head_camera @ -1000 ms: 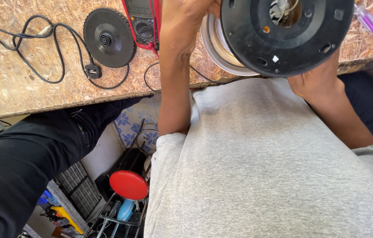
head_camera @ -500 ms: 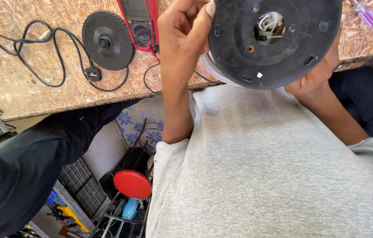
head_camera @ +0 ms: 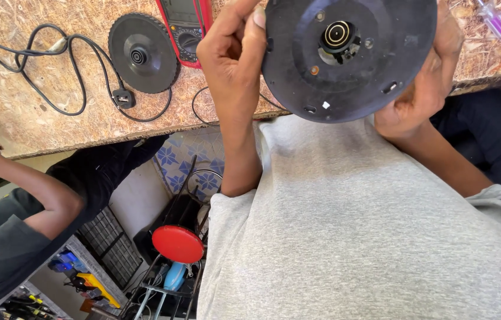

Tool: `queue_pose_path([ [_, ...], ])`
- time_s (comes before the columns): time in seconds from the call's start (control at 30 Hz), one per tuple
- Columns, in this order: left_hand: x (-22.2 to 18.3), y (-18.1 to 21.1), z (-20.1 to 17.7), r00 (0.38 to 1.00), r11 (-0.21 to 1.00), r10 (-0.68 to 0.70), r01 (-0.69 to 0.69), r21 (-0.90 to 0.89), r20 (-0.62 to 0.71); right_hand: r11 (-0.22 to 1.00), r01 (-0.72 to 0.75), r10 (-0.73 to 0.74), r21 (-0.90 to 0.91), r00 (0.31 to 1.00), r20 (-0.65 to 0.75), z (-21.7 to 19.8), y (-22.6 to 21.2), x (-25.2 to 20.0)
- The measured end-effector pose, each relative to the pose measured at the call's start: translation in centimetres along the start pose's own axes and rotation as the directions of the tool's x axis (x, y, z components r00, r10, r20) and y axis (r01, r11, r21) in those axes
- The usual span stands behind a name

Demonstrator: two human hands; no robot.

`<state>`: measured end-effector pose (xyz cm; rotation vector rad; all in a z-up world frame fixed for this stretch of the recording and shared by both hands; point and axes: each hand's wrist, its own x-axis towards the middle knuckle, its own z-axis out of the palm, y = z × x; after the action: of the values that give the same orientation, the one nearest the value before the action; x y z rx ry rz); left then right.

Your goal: Reattaching the plastic base plate to the bottom of an electric kettle after internal repairs.

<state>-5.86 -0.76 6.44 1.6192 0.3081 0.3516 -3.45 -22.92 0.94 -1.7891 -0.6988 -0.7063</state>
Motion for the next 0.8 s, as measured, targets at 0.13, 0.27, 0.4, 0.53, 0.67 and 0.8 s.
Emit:
queue_pose_path([
  [0.13,0.5,-0.7,-0.3,0.999,0.999,0.028,-0.028,-0.016,0.019,0.999,-0.029,0.029,-0.018,0.998,0.047,-0.7,0.6,-1.4],
  [0.27,1.3,-1.2,-0.2,1.0,0.987,-0.002,0.006,-0.159,0.024,0.991,-0.126,0.132,-0.04,0.956,0.264,-2.7,0.5,-0.6],
  [0.4,1.7,-1.1,0.2,1.0,0.971,-0.028,0.029,-0.238,0.008,0.991,0.016,0.051,-0.129,0.867,0.496,-3.8,0.3,2.6],
  [0.53,2.3,-4.4,-0.4,0.994,0.816,-0.103,0.111,-0.567,0.047,0.979,0.049,0.088,-0.2,0.78,0.62,-4.8,0.6,3.8],
  [0.67,3.4,-5.9,-0.8,0.97,0.751,-0.233,0.229,-0.619,0.076,0.999,-0.025,0.041,-0.035,0.783,0.62,-4.2,-0.4,6.4],
  [0.8,4.3,-7.2,-1.4,0.94,0.67,-0.271,0.339,-0.661,0.208,0.993,0.008,0.064,-0.114,0.783,0.619,-4.2,-0.2,6.3],
])
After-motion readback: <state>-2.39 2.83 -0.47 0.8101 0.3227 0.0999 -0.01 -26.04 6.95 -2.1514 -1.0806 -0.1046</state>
